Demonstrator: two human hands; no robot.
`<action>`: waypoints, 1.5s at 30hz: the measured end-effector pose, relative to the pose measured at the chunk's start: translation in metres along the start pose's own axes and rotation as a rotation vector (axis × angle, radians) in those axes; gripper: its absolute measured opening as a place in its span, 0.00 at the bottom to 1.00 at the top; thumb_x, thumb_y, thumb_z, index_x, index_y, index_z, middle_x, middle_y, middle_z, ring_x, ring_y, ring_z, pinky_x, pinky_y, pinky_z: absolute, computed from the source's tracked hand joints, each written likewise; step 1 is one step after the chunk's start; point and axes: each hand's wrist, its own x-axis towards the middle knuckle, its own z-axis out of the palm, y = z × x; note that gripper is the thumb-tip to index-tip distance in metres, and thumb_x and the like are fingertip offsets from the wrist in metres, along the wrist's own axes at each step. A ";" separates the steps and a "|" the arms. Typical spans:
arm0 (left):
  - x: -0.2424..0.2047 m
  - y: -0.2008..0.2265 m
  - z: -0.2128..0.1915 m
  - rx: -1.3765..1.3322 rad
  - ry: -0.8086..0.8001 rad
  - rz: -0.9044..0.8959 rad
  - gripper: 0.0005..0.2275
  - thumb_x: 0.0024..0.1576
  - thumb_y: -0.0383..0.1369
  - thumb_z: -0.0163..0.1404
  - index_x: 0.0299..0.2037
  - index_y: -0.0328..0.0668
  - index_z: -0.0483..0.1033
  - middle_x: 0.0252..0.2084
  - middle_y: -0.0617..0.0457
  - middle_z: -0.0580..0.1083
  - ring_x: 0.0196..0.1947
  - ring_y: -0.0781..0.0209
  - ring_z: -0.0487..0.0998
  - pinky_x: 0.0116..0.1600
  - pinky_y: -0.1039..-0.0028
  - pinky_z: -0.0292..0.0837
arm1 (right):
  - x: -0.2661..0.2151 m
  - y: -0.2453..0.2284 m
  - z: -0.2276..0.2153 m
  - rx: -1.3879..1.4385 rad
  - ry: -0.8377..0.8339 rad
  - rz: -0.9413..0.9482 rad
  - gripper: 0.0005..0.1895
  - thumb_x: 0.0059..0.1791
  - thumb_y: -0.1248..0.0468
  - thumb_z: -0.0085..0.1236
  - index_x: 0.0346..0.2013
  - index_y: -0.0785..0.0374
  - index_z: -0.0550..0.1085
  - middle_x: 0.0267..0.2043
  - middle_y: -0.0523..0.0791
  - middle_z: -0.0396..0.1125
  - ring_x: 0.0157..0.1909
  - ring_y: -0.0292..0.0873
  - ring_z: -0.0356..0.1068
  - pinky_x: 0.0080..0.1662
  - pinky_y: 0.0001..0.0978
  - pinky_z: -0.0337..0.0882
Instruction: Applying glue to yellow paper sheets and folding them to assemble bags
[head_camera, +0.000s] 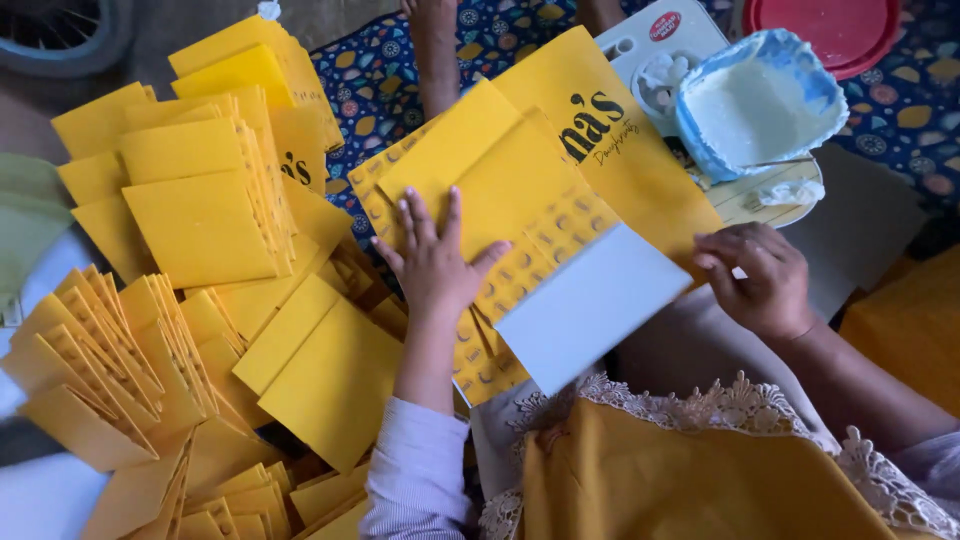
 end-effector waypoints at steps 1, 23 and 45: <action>0.006 -0.003 -0.002 0.001 -0.004 0.008 0.45 0.50 0.72 0.32 0.75 0.60 0.47 0.78 0.36 0.35 0.76 0.38 0.30 0.67 0.30 0.20 | -0.003 0.002 -0.001 -0.004 0.002 0.008 0.09 0.49 0.76 0.66 0.43 0.72 0.78 0.41 0.51 0.74 0.38 0.48 0.70 0.43 0.40 0.70; 0.017 0.036 0.020 -0.046 0.139 0.384 0.36 0.57 0.62 0.33 0.68 0.47 0.62 0.76 0.39 0.49 0.76 0.38 0.41 0.74 0.42 0.30 | 0.028 0.035 -0.050 -0.319 0.218 0.077 0.30 0.60 0.58 0.69 0.64 0.85 0.73 0.55 0.62 0.60 0.52 0.60 0.65 0.51 0.51 0.68; 0.021 0.035 0.036 0.038 0.267 0.408 0.51 0.49 0.74 0.40 0.71 0.38 0.55 0.76 0.29 0.45 0.76 0.32 0.40 0.71 0.33 0.29 | 0.052 0.073 -0.048 0.211 0.254 0.149 0.08 0.73 0.92 0.51 0.52 0.87 0.65 0.47 0.67 0.70 0.48 0.58 0.75 0.51 0.42 0.77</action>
